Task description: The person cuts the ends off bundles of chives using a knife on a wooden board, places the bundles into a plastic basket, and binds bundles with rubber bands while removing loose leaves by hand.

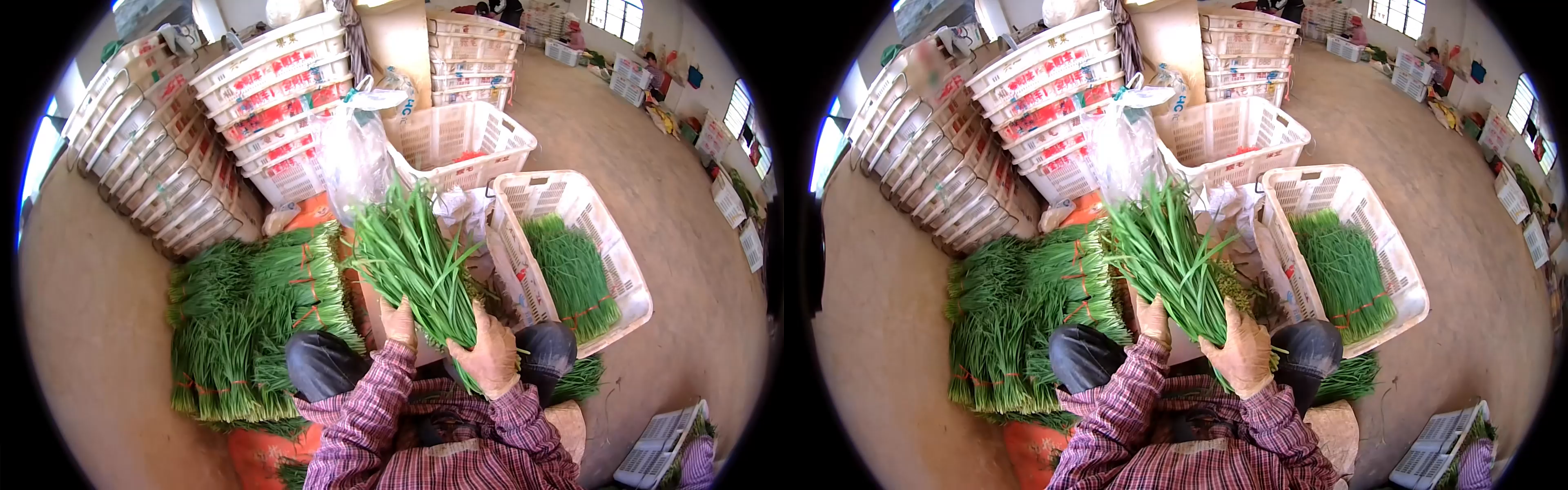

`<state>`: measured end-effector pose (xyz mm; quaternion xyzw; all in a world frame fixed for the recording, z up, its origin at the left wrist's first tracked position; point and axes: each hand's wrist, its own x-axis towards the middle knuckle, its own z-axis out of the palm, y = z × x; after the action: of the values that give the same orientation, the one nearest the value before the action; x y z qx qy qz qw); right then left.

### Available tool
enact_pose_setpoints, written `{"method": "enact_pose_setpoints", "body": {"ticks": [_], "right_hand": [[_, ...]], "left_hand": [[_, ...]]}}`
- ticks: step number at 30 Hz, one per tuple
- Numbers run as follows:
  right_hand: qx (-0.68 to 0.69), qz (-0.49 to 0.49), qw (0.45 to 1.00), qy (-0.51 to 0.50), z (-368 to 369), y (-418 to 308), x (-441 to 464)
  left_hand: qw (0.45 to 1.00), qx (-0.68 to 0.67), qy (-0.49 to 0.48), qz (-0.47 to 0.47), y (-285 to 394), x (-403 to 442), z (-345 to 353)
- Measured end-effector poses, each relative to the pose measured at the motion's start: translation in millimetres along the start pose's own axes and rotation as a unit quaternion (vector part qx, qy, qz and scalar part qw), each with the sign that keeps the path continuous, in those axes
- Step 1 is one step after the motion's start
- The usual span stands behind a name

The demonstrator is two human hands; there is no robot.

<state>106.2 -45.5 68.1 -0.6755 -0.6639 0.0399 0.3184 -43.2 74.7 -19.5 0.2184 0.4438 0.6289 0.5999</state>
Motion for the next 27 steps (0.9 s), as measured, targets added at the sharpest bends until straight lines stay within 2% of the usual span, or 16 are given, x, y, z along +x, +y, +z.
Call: {"method": "enact_pose_setpoints", "body": {"ticks": [1,3,5,7,13,15,17,19,21,22,24,27], "right_hand": [[0.001,-0.002,1.0,-0.002,0.2,0.1,-1.0],[-0.02,0.01,1.0,-0.018,0.4,2.0,-2.1],[-0.02,0.011,0.999,-0.024,1.3,2.8,-3.9],[-0.026,-0.011,1.0,0.005,3.5,4.4,-5.4],[-0.039,-0.019,0.999,0.007,-0.8,0.6,-5.0],[-0.051,-0.023,0.998,0.007,-2.3,-0.1,-3.9],[-0.047,-0.025,0.999,0.011,-2.4,0.3,-4.4],[-0.044,-0.017,0.999,0.011,-3.1,2.2,-4.4],[-0.042,-0.011,0.999,0.013,-4.3,6.2,-3.5],[-0.038,-0.01,0.999,0.017,-5.0,8.7,-3.4],[-0.036,-0.002,0.999,0.021,-4.3,9.8,-4.6],[-0.028,-0.006,0.999,0.021,-2.7,8.8,-6.2]], "left_hand": [[0.998,0.033,-0.017,0.049,-2.1,0.5,-2.3],[0.999,0.019,-0.023,0.031,-9.5,1.5,-9.9],[0.993,0.041,-0.09,0.059,-21.7,2.5,-20.2],[0.998,0.007,-0.07,-0.002,-6.8,-6.0,-10.8],[0.998,0.041,-0.034,0.03,-4.2,2.0,-6.1],[0.992,0.106,-0.036,0.058,-6.4,7.3,-8.1],[0.962,0.227,-0.049,0.144,16.4,-10.6,-3.1],[0.938,0.27,-0.088,0.199,18.5,-9.4,-4.3],[0.941,0.26,-0.097,0.195,22.5,-9.2,-10.4],[0.916,0.343,-0.066,0.196,23.9,-10.1,-13.7],[0.883,0.425,-0.036,0.195,19.8,-4.9,-24.8],[0.912,0.376,-0.046,0.154,26.4,0.8,-24.2]]}}
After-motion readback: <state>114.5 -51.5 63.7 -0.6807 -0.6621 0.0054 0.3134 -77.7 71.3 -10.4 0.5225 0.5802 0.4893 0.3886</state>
